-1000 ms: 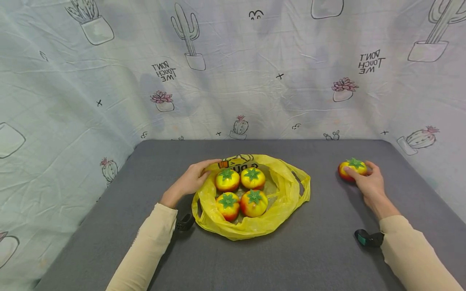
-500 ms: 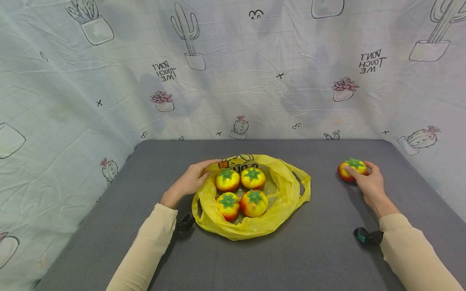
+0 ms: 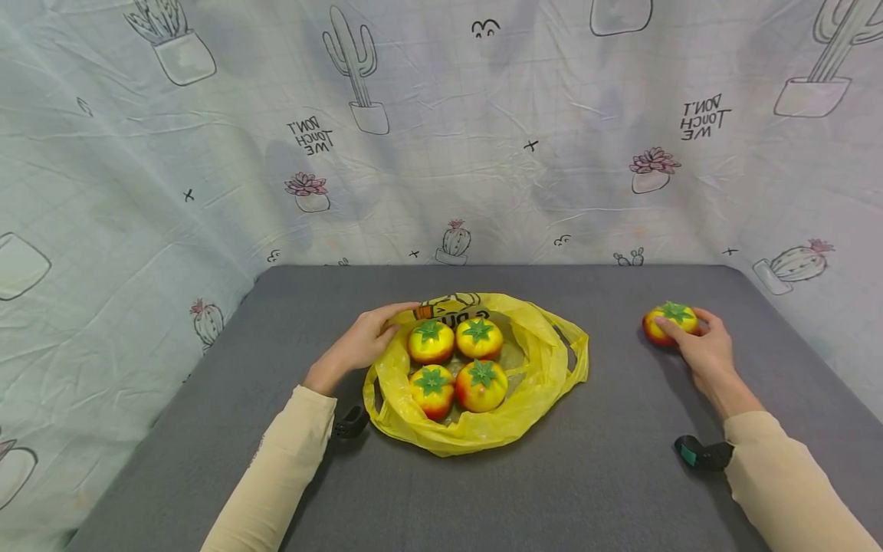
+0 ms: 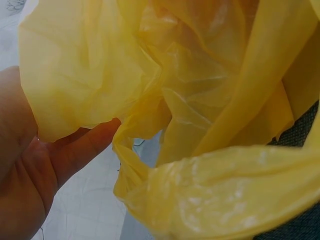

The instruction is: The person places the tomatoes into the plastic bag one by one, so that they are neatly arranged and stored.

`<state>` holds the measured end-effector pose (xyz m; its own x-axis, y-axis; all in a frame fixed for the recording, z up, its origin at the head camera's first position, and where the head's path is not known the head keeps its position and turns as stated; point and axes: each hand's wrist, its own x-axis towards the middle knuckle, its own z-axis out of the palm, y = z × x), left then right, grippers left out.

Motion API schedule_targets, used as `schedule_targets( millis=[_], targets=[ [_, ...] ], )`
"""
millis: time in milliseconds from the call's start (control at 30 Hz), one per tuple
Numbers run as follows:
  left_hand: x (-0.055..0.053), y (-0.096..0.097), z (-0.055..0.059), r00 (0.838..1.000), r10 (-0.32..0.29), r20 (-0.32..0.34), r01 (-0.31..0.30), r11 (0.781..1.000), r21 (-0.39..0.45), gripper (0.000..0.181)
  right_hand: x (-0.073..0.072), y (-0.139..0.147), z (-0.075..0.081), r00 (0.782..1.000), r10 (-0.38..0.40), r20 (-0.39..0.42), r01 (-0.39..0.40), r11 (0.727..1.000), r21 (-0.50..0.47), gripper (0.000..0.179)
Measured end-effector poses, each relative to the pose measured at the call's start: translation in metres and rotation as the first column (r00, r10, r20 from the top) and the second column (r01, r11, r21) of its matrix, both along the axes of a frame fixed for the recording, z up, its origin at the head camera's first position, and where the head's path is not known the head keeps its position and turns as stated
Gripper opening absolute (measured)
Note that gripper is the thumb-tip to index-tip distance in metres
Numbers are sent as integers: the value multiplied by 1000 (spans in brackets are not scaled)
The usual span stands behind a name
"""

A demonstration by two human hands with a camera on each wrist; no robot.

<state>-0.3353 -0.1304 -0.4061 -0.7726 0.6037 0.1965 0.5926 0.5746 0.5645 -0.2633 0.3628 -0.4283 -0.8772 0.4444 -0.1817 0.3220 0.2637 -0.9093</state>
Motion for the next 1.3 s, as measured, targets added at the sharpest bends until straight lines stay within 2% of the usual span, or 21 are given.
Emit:
schedule_targets(
  millis=[333,533,700,900,1167,1300],
  targets=[
    [-1,0,0,1000,-6,-4,6,1000,1,49,2,-6,8,1000,3,-14,-3,1000,-9,95],
    [0,0,1,1000,-4,-4,4,1000,-7,49,4,-24,18,996,68,-52,-70,997,-36,94],
    [0,0,1,1000,-6,-9,6,1000,-3,49,7,-43,22,983,161,-91,-162,987,-7,91],
    [0,-1,1,1000,-11,-6,11,1000,0,49,12,-65,27,957,263,-124,-263,965,15,86],
    [0,0,3,1000,-14,-3,14,1000,4,48,18,-94,33,908,404,-116,-396,915,81,83],
    [0,0,3,1000,-14,-3,14,1000,4,48,23,-107,36,875,471,-109,-458,880,123,79]
  ],
)
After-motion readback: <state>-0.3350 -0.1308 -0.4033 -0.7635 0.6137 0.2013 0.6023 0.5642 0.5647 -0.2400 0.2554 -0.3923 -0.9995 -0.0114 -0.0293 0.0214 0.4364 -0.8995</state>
